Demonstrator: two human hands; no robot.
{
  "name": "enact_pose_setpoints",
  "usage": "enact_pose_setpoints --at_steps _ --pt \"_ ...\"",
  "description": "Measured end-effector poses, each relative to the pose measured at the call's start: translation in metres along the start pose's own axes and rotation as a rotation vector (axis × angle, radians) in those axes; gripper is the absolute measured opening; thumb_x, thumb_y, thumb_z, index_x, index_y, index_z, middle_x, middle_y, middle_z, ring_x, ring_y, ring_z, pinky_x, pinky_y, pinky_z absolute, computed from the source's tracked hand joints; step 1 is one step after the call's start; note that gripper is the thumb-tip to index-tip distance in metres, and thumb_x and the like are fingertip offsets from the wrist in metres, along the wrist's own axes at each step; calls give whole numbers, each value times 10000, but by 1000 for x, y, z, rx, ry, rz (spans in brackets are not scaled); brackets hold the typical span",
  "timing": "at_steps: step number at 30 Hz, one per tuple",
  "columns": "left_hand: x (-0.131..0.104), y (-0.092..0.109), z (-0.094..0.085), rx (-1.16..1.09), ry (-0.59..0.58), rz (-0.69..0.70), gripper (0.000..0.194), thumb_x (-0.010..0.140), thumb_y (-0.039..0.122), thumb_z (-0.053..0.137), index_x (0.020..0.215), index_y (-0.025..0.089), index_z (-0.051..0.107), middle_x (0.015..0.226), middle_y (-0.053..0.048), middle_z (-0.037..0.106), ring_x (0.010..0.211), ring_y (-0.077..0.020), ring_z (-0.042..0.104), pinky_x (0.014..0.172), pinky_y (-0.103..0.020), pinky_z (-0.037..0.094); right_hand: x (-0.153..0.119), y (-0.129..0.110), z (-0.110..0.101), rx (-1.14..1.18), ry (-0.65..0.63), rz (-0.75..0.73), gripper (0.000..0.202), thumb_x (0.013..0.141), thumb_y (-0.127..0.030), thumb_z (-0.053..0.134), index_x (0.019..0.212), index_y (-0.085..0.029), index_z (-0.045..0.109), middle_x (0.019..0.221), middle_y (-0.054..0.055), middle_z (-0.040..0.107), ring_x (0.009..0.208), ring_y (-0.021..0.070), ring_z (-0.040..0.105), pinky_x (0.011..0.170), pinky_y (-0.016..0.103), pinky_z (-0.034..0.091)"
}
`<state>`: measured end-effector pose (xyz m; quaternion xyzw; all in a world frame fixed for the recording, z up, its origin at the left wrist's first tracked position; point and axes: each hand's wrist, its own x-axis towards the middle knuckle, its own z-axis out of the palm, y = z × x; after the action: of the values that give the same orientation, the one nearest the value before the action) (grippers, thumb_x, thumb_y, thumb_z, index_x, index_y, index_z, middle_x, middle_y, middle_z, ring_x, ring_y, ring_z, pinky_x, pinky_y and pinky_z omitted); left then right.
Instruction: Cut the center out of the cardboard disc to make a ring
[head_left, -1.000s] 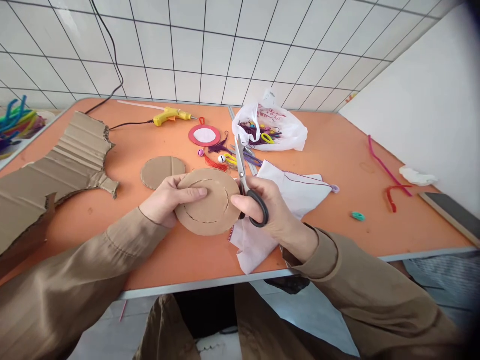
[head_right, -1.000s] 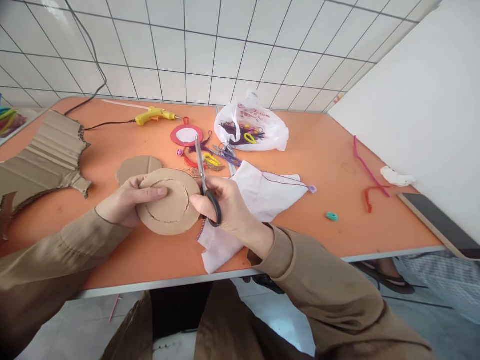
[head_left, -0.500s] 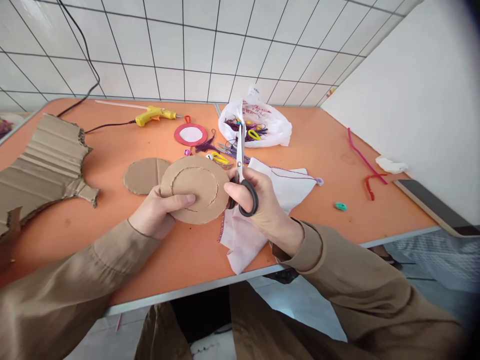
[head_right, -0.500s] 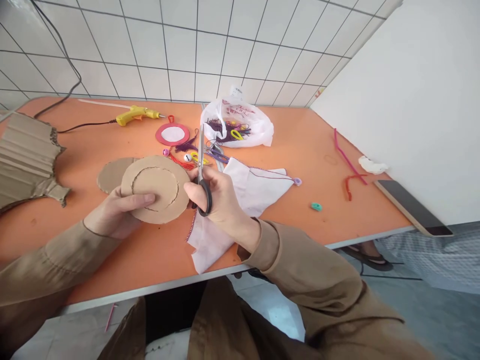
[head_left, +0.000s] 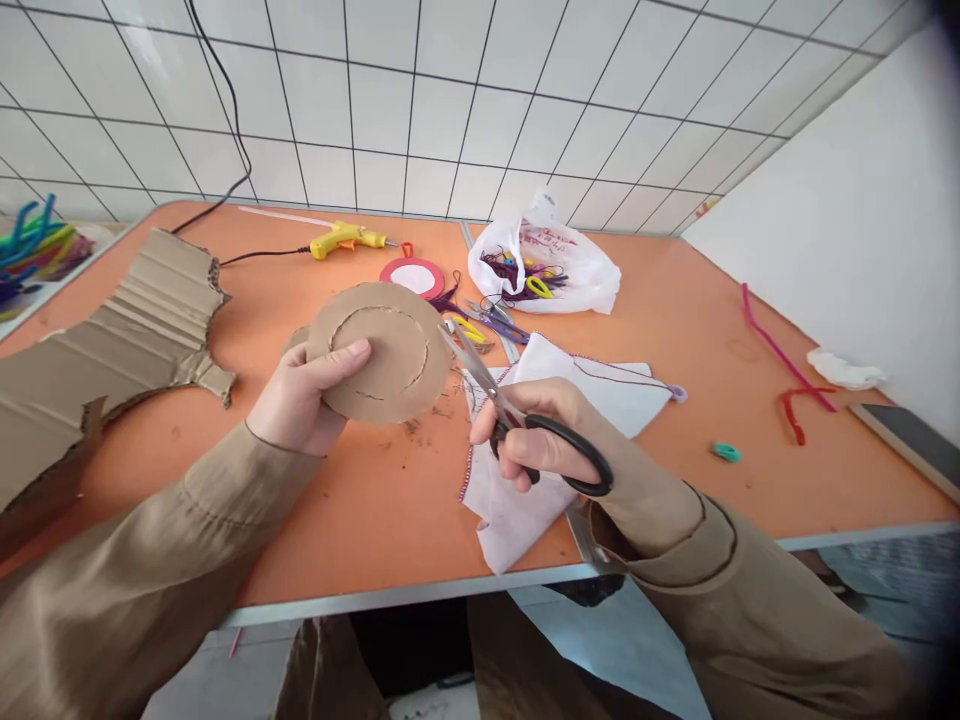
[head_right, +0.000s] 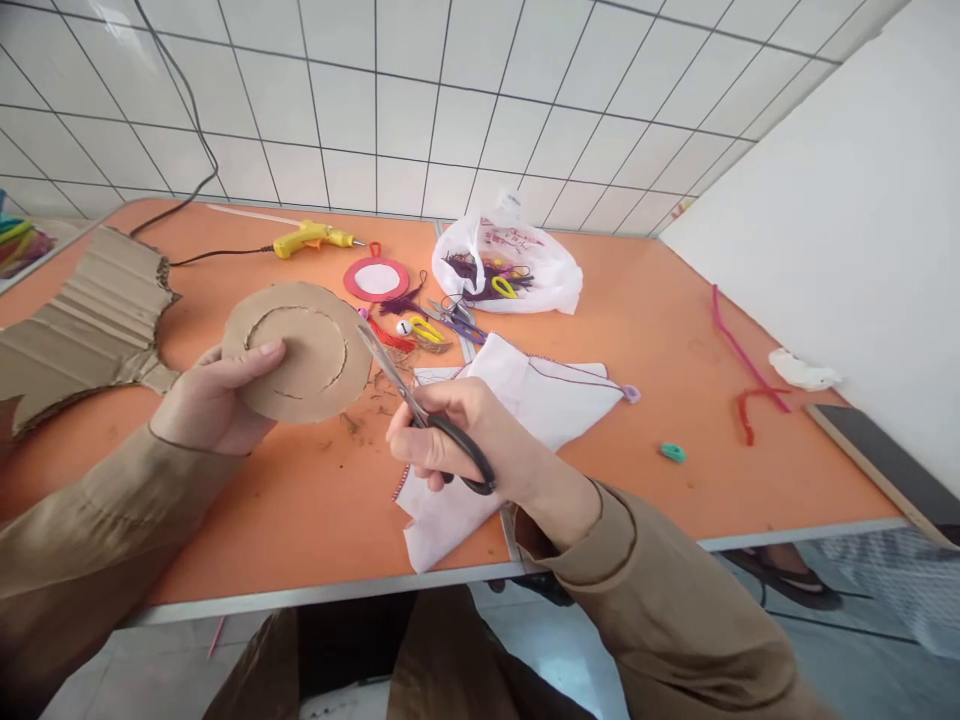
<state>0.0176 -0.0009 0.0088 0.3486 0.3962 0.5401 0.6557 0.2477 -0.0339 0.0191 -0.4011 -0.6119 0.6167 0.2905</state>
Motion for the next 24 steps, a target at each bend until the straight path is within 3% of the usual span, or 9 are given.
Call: enact_pose_setpoints --at_steps 6,14,24 --pt "2 -1 0 -14 1 31 248 695 235 785 937 190 758 1019 -74 764 1065 -300 674 902 -387 565 -1 2 -2 89 -113 66 575 675 -664 722 814 -114 630 563 -6 575 461 98 542 429 206 465" --pt "1 -3 1 26 16 16 185 693 254 786 856 172 760 983 -87 769 1032 -312 684 857 -391 584 -1 10 -5 92 -138 59 574 694 -671 703 823 -117 630 550 -7 588 422 95 546 395 188 415" --pt "0 -3 2 59 37 66 192 656 276 813 823 194 767 970 -81 771 1062 -334 669 889 -420 571 -8 -3 -2 86 -93 108 596 730 -694 649 808 -103 641 533 -2 566 412 85 502 386 188 335"
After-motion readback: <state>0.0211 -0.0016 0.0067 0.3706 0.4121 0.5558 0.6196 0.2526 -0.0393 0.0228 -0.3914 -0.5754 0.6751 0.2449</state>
